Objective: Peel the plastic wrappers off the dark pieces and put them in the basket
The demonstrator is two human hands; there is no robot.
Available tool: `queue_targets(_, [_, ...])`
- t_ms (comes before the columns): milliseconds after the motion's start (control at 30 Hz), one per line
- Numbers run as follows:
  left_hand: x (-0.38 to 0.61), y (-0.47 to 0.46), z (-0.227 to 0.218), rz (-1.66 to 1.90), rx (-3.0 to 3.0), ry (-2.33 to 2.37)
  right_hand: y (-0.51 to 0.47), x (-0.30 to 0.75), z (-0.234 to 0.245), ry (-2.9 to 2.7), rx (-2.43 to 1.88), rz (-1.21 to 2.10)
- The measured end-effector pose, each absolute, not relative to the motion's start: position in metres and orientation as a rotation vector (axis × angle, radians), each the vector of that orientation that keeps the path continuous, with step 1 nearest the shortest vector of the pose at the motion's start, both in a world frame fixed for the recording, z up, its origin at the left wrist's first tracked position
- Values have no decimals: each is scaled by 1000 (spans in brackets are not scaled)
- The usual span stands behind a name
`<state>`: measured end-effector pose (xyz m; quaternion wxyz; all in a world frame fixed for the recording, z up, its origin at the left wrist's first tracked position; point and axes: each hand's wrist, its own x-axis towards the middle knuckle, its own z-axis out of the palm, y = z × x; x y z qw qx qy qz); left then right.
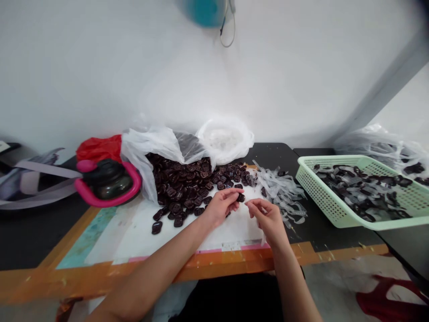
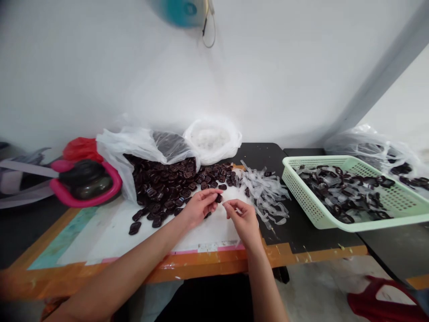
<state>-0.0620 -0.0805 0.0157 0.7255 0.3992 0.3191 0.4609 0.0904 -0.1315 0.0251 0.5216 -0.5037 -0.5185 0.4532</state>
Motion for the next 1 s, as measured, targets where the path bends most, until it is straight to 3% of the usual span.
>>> queue_targets(567, [-60,-82,13,960,855,627,-132,73,35,-1428,-1261,845])
queue_targets(1000, [-61,-84,16,1086,1208,833,-126,73,26,-1570,-1314,692])
